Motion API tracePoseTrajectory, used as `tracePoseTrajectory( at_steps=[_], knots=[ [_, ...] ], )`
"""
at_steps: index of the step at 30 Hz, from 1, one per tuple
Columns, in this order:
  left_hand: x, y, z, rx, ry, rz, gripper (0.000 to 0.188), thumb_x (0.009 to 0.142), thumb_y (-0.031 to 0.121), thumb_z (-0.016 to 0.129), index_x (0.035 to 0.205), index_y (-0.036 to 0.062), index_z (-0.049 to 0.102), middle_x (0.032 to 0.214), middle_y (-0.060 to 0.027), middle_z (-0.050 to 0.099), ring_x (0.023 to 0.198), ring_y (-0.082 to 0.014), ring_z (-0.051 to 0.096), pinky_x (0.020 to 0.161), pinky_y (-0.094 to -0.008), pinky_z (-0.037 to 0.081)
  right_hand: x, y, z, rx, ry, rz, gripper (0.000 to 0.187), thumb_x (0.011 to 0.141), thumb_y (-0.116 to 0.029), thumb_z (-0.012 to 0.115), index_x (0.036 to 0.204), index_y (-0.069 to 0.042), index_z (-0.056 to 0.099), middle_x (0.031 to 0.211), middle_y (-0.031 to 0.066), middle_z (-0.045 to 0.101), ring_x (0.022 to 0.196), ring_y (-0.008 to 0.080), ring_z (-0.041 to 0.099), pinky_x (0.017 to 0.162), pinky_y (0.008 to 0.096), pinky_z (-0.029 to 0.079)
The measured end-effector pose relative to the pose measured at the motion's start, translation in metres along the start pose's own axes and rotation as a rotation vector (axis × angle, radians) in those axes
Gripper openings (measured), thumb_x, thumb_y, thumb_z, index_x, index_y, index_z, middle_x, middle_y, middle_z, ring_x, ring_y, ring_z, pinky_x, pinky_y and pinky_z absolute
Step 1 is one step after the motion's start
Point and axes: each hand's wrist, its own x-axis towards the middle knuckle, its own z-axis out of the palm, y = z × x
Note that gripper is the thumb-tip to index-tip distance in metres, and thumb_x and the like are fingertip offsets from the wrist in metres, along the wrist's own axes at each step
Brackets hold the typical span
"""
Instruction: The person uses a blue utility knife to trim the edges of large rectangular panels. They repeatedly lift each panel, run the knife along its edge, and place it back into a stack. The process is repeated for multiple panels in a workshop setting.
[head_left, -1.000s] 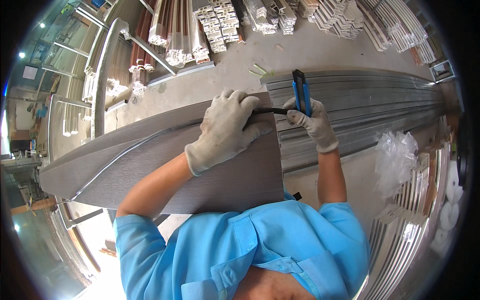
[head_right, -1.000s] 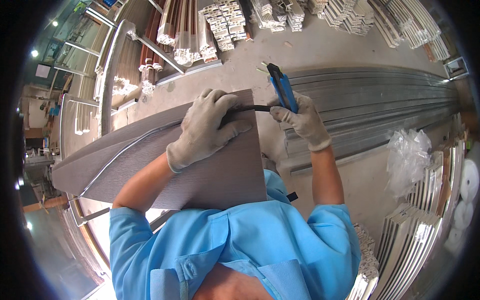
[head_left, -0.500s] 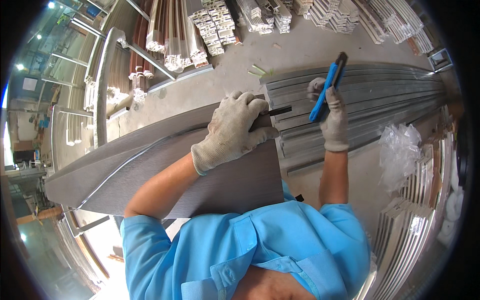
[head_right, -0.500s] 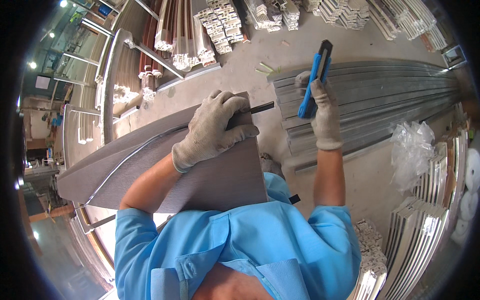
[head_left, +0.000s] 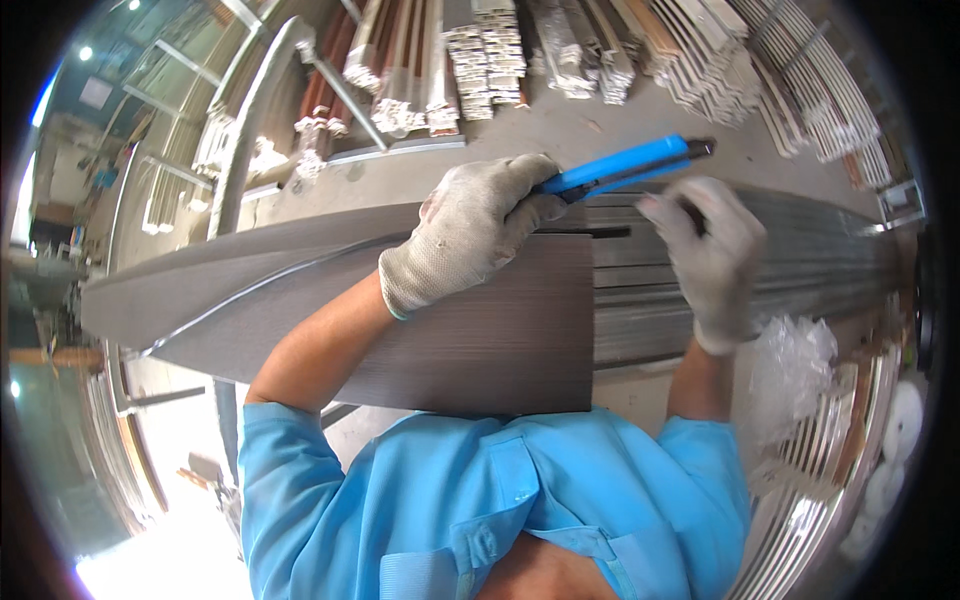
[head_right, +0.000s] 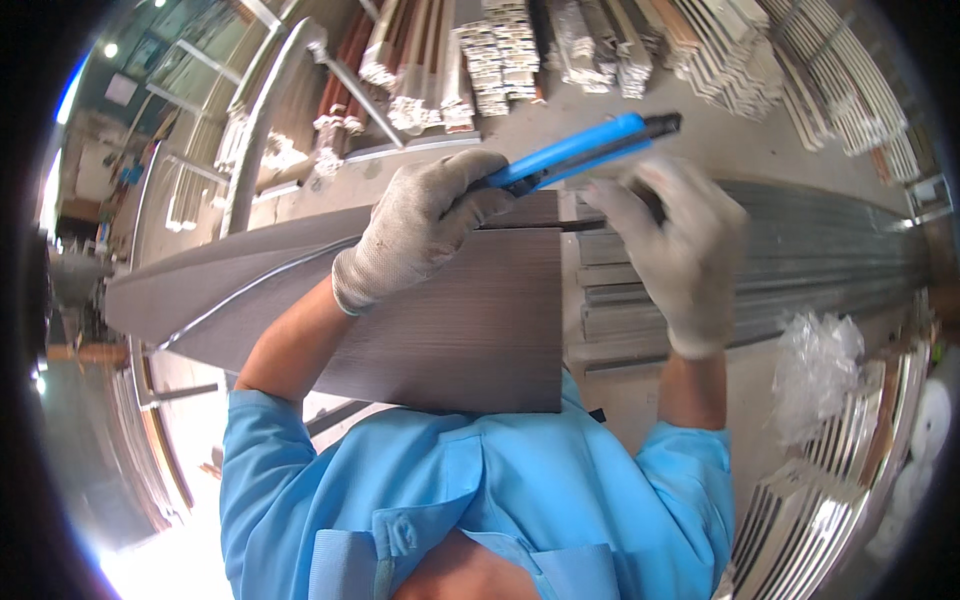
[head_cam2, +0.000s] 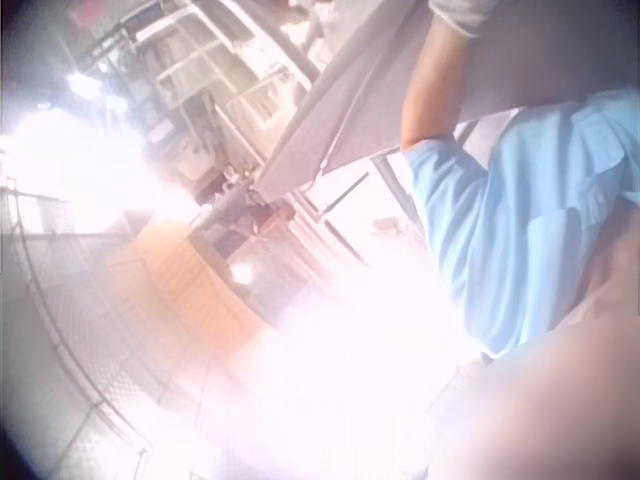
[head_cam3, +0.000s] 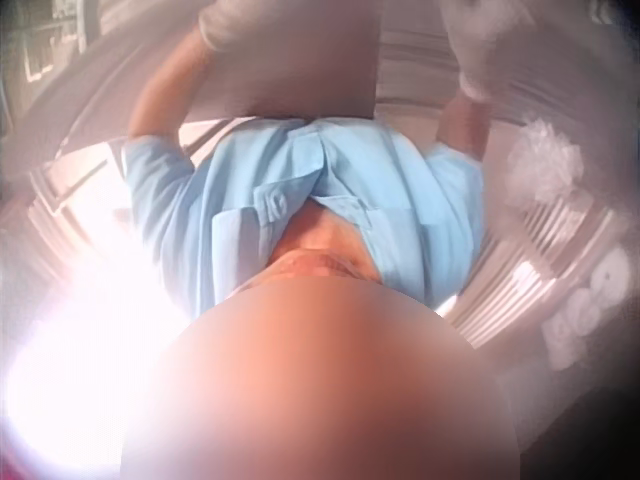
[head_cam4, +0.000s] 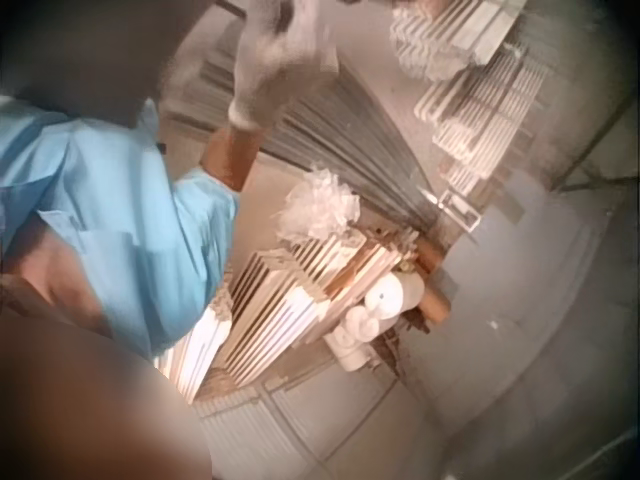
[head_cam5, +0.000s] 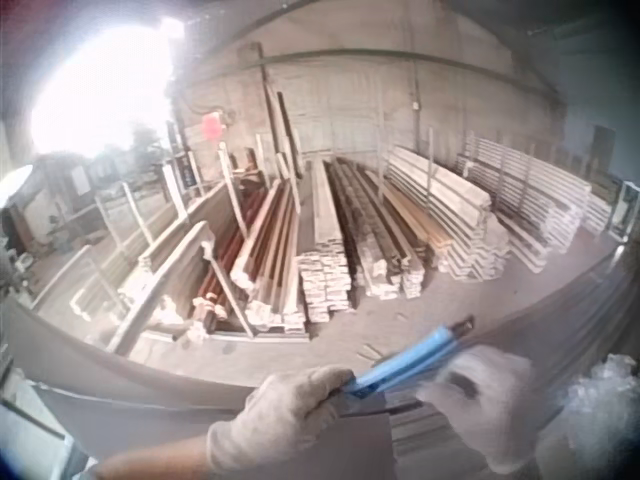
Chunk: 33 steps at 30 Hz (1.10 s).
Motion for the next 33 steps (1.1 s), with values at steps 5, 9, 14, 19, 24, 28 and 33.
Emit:
tracePoseTrajectory(
  at_steps=[5, 9, 14, 19, 24, 28, 33],
  knots=[
    [-0.019, -0.013, -0.005, 0.211, 0.076, 0.260, 0.028, 0.092, 0.015, 0.069, 0.116, 0.0010, 0.065, 0.085, -0.0161, 0.070, 0.072, -0.0248, 0.069, 0.065, -0.0366, 0.054, 0.027, -0.001, 0.025, -0.445, -0.174, -0.689, 0.039, 0.087, -0.047, 0.069, 0.095, -0.008, 0.071, 0.080, 0.0087, 0.071, 0.072, 0.0229, 0.070, 0.072, 0.0359, 0.055],
    [-0.061, -0.044, -0.044, 0.110, 0.121, 0.064, 0.037, 0.095, 0.022, 0.069, 0.124, 0.0011, 0.064, 0.103, -0.0137, 0.073, 0.083, -0.0217, 0.072, 0.067, -0.0335, 0.059, 0.037, 0.019, 0.039, -0.114, -0.651, -0.221, 0.043, 0.090, -0.043, 0.068, 0.114, -0.007, 0.070, 0.092, 0.0123, 0.074, 0.081, 0.0247, 0.072, 0.075, 0.0391, 0.056],
    [-0.190, -0.082, -0.128, 0.858, 0.170, -0.328, 0.036, 0.085, 0.016, 0.075, 0.120, 0.0097, 0.067, 0.119, -0.0111, 0.068, 0.111, -0.0306, 0.064, 0.097, -0.0421, 0.049, 0.036, 0.042, 0.041, -0.024, -0.583, -0.131, 0.043, 0.091, -0.034, 0.071, 0.121, -0.004, 0.064, 0.101, 0.0155, 0.074, 0.092, 0.0304, 0.073, 0.084, 0.0406, 0.055],
    [-0.246, -0.110, -0.133, 1.035, 0.291, -0.244, 0.025, 0.086, 0.001, 0.069, 0.110, 0.0084, 0.065, 0.106, -0.0087, 0.069, 0.100, -0.0287, 0.064, 0.092, -0.0419, 0.049, 0.029, 0.053, 0.047, -0.064, -0.651, -0.116, 0.040, 0.089, -0.031, 0.073, 0.120, -0.006, 0.065, 0.100, 0.0140, 0.075, 0.091, 0.0300, 0.073, 0.084, 0.0402, 0.056],
    [-0.219, -0.115, -0.184, 0.430, 0.351, -0.283, 0.020, 0.090, 0.000, 0.067, 0.109, 0.0000, 0.061, 0.090, -0.0112, 0.065, 0.079, -0.0287, 0.062, 0.074, -0.0379, 0.049, 0.033, 0.050, 0.052, -0.159, -0.641, -0.247, 0.035, 0.086, -0.035, 0.075, 0.111, -0.012, 0.072, 0.089, 0.0096, 0.076, 0.079, 0.0251, 0.074, 0.073, 0.0383, 0.057],
    [-0.192, -0.127, -0.215, 0.507, 0.066, -0.172, 0.019, 0.092, 0.004, 0.068, 0.110, -0.0010, 0.063, 0.089, -0.0097, 0.064, 0.077, -0.0228, 0.062, 0.070, -0.0336, 0.048, 0.036, 0.045, 0.050, -0.136, -0.667, -0.228, 0.032, 0.085, -0.031, 0.076, 0.109, -0.011, 0.073, 0.090, 0.0104, 0.076, 0.079, 0.0266, 0.073, 0.072, 0.0380, 0.057],
    [-0.192, -0.150, -0.221, -0.026, 0.192, -0.457, 0.017, 0.091, 0.006, 0.071, 0.107, 0.0023, 0.066, 0.090, -0.0008, 0.061, 0.078, -0.0084, 0.058, 0.066, -0.0260, 0.047, 0.035, 0.041, 0.050, -0.125, -0.687, -0.185, 0.034, 0.085, -0.029, 0.076, 0.111, -0.008, 0.073, 0.097, 0.0121, 0.076, 0.084, 0.0273, 0.073, 0.077, 0.0379, 0.057]
  ],
)
